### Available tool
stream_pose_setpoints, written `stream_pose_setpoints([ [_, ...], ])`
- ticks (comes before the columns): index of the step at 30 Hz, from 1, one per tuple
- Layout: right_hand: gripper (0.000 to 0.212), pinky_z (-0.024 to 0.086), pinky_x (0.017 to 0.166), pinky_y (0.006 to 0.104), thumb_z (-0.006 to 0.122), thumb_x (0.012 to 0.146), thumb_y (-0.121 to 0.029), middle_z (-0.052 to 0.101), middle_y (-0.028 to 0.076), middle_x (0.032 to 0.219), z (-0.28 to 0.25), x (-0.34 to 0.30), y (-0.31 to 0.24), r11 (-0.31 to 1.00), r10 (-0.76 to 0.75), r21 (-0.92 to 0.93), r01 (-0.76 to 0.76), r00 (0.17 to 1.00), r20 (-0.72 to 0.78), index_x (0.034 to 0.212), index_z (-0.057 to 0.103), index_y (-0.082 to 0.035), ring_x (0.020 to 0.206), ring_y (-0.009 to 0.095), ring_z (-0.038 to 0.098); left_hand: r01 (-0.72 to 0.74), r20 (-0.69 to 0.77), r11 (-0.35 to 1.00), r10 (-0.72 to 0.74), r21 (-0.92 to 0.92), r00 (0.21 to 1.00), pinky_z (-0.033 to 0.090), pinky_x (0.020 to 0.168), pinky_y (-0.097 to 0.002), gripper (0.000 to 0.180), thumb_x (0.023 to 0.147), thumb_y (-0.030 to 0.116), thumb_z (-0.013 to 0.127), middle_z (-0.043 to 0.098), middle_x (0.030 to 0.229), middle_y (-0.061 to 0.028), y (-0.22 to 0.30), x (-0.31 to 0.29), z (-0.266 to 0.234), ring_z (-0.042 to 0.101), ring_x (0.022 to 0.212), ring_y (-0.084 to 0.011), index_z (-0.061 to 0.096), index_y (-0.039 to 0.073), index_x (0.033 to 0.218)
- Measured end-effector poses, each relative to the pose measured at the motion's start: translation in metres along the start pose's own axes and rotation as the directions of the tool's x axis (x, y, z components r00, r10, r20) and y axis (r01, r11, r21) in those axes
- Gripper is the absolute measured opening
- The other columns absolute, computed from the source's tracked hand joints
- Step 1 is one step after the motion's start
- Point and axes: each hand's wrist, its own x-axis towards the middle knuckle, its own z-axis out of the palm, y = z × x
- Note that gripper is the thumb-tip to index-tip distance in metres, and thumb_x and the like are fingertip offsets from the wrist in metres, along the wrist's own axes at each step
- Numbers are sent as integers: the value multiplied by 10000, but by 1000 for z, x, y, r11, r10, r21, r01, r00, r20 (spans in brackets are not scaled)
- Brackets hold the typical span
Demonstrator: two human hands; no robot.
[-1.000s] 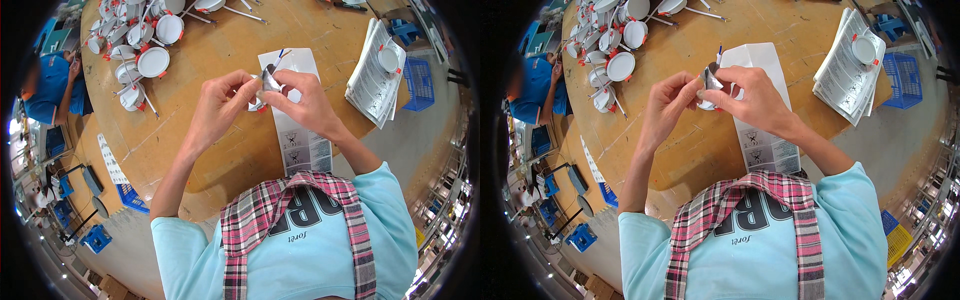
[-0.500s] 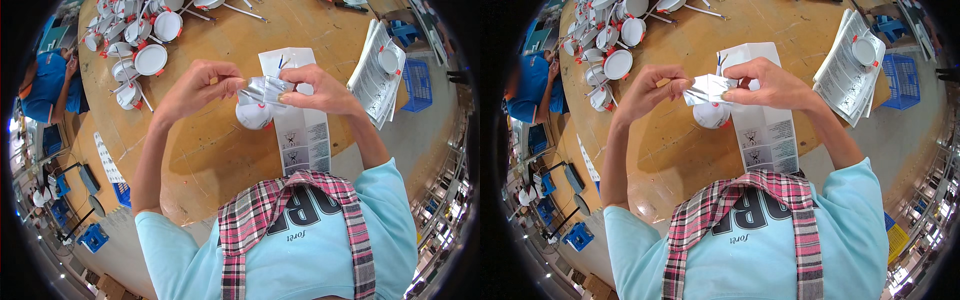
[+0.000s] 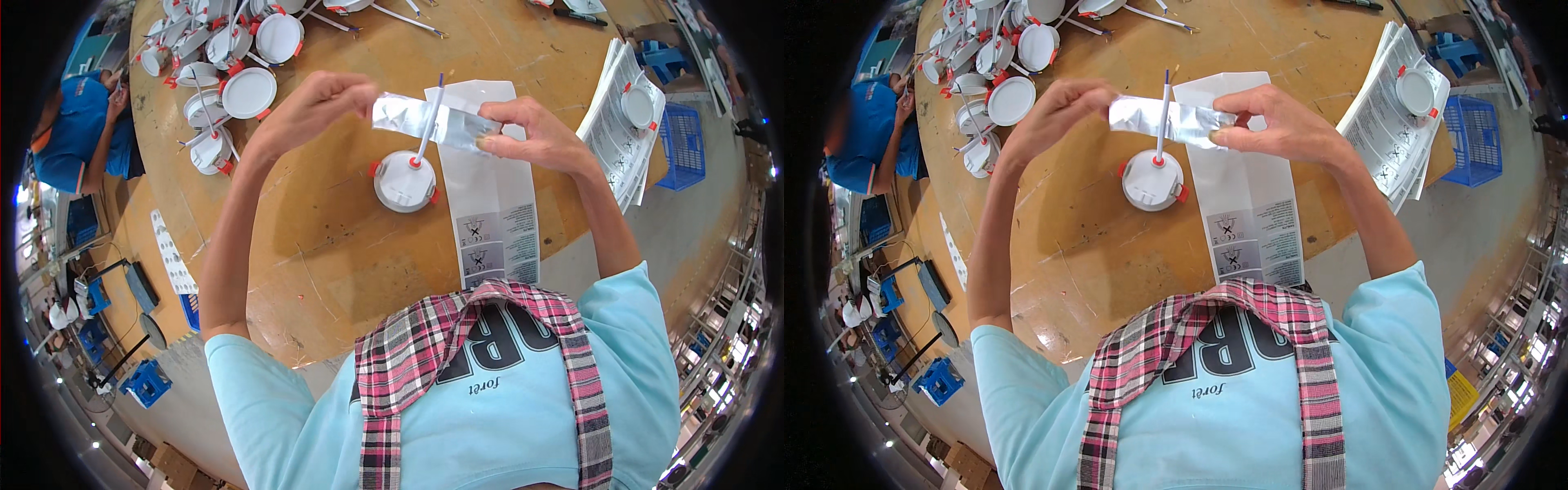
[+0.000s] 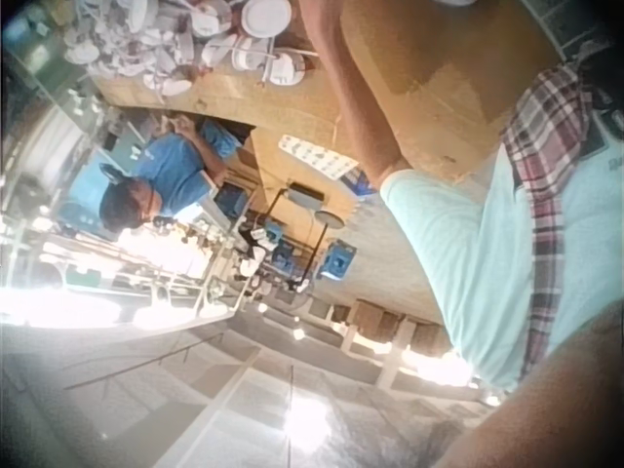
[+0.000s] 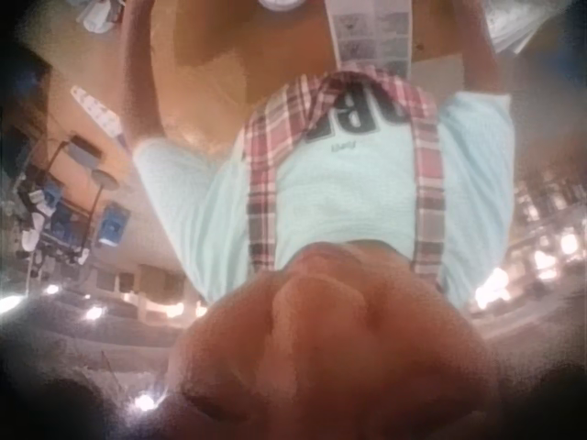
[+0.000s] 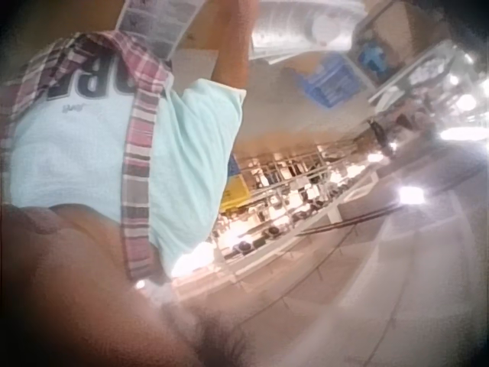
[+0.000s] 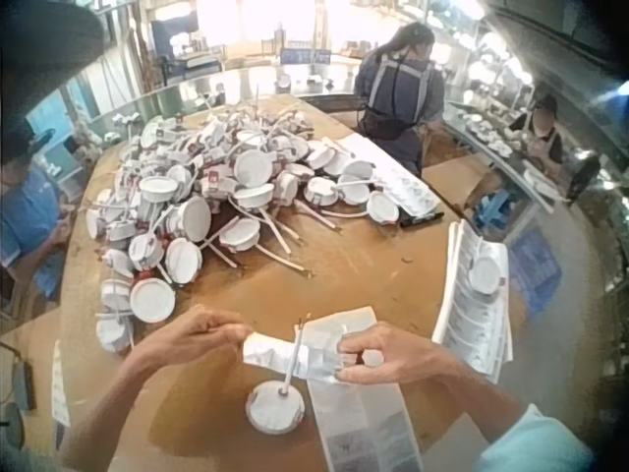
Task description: Peeling regulatory labels from a sheet and applying them to the back of small circular LED light components.
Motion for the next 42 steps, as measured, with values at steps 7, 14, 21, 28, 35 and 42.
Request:
stream_pose_setpoints([
  [7,295,445,674,291,624,842,-277,593,54,721,15,-11,-19,979,107,173,-109,994,19,882,636,15,683,122,552,-190,-421,919,29,-346,906,418,929,-349,487,906,424,505,628,1066,-105,-12,-35,35,576,1020,-205,611,-13,1094],
  [14,500,448,702,295,509,911,-461,615,82,781,24,-11,-19,952,-125,286,113,992,25,947,618,25,723,150,564,33,-567,993,-94,-117,818,394,944,-375,451,757,298,718,548,1129,-133,39,-43,129,511,1096,-272,598,31,1099],
  [21,639,438,744,284,383,963,-560,610,69,860,27,-20,-4,829,-45,558,31,999,11,914,622,31,772,144,557,46,-640,991,48,129,767,302,983,-410,393,763,210,719,538,1112,-114,37,-45,151,477,1069,-282,592,53,1100],
  [28,150,435,817,242,543,941,-109,616,35,922,47,-11,-3,877,163,480,-7,946,-282,1017,625,-9,915,110,557,195,-715,979,-91,65,693,290,970,-425,401,746,214,732,530,1071,-111,45,-63,162,461,1074,-292,576,48,1076],
  [35,241,459,857,245,537,918,-62,628,43,1021,51,9,15,835,118,550,12,973,-200,1148,601,-26,934,102,581,251,-736,966,-122,67,666,288,975,-416,393,743,221,738,544,1081,-103,51,-76,171,474,1065,-277,590,61,1070],
  [42,241,480,803,211,495,943,-86,640,30,1027,39,1,2,638,226,750,-172,974,31,1130,622,-3,903,55,585,264,-743,964,-156,29,651,283,977,-414,400,739,222,743,546,1078,-96,50,-83,173,475,1071,-271,590,61,1072],
])
